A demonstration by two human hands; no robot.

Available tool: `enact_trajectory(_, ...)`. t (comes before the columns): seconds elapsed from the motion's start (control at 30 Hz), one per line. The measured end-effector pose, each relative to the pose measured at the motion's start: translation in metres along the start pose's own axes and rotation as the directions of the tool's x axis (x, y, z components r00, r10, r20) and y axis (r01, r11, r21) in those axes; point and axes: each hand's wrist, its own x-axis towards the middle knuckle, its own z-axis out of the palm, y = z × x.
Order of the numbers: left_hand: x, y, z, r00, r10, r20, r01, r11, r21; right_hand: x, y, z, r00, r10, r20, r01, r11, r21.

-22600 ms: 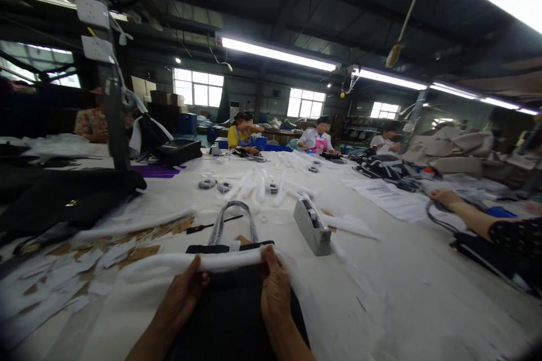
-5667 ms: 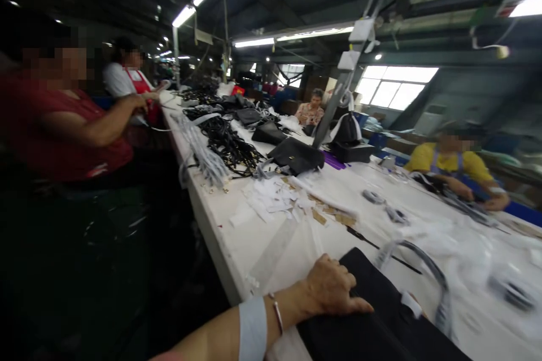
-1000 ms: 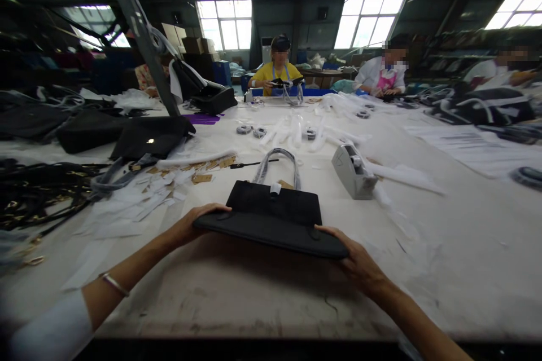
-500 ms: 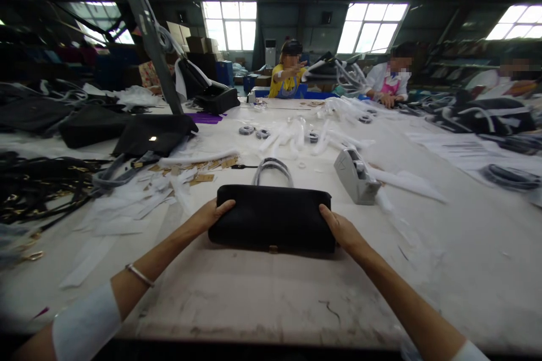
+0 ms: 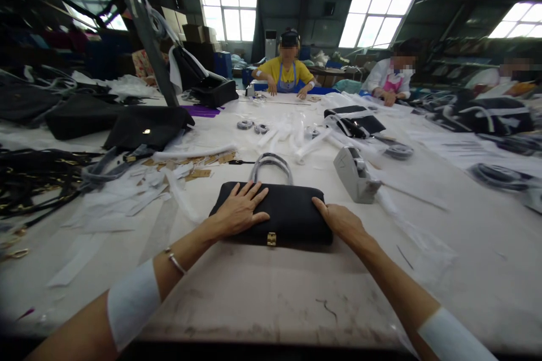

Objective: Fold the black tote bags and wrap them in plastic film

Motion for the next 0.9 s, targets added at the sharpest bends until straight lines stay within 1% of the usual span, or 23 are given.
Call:
enact_trajectory(0.03,0.003,0.000,-0.001,0.999,-0.009,0.034,0.010,1.000,-0.022,0.001,-0.008,-0.006,0.995,0.069,-0.072,-0.071,0.997,-0.018)
enact_trajectory(0.07,0.005,0.000,-0.003,0.998,-0.014,0.068,0.017,0.999,-0.043,0.002,-0.017,-0.012,0.978,0.110,-0.179,-0.118,0.992,-0.036)
enact_trajectory(0.1,0.007,-0.001,-0.004,0.995,-0.019,0.101,0.026,0.998,-0.062,0.002,-0.028,-0.017,0.949,0.108,-0.296,-0.128,0.990,-0.052)
enact_trajectory(0.13,0.009,-0.003,-0.006,0.991,-0.026,0.131,0.037,0.996,-0.076,0.003,-0.041,-0.021,0.917,0.063,-0.394,-0.097,0.993,-0.067)
enact_trajectory(0.17,0.010,-0.004,-0.007,0.987,-0.035,0.157,0.048,0.995,-0.084,0.002,-0.054,-0.023,0.892,-0.013,-0.452,-0.027,0.996,-0.081)
enact_trajectory(0.2,0.011,-0.005,-0.008,0.984,-0.042,0.175,0.058,0.995,-0.087,0.002,-0.067,-0.023,0.883,-0.091,-0.460,0.057,0.994,-0.088)
enact_trajectory(0.23,0.012,-0.006,-0.008,0.982,-0.045,0.185,0.062,0.994,-0.086,0.001,-0.079,-0.022,0.892,-0.151,-0.425,0.128,0.988,-0.082)
enact_trajectory(0.3,0.012,-0.006,-0.007,0.982,-0.041,0.183,0.056,0.995,-0.077,0.000,-0.099,-0.018,0.923,-0.223,-0.314,0.219,0.974,-0.048)
enact_trajectory(0.4,0.012,-0.006,-0.004,0.989,-0.030,0.148,0.039,0.998,-0.057,0.001,-0.111,-0.015,0.949,-0.245,-0.198,0.249,0.969,-0.004)
enact_trajectory(0.53,0.011,-0.016,-0.004,0.991,0.020,0.130,-0.017,1.000,-0.027,0.002,-0.103,-0.017,0.958,-0.260,-0.123,0.266,0.963,0.035)
enact_trajectory(0.63,0.008,-0.027,-0.009,0.990,0.074,0.121,-0.074,0.997,-0.004,0.001,-0.096,-0.017,0.960,-0.247,-0.129,0.255,0.966,0.047)
enact_trajectory(0.7,0.007,-0.028,-0.011,0.990,0.090,0.109,-0.093,0.995,0.026,-0.001,-0.096,-0.016,0.959,-0.233,-0.164,0.243,0.969,0.044)
enact_trajectory(0.77,0.008,-0.020,-0.011,0.992,0.072,0.106,-0.079,0.995,0.057,-0.003,-0.098,-0.014,0.954,-0.224,-0.201,0.237,0.971,0.043)
enact_trajectory(0.83,0.011,-0.006,-0.008,0.993,0.046,0.105,-0.054,0.996,0.072,-0.004,-0.101,-0.014,0.951,-0.214,-0.225,0.229,0.972,0.044)
enact_trajectory(0.9,0.014,0.007,-0.005,0.994,0.049,0.100,-0.057,0.995,0.079,-0.004,-0.104,-0.013,0.949,-0.197,-0.247,0.214,0.976,0.041)
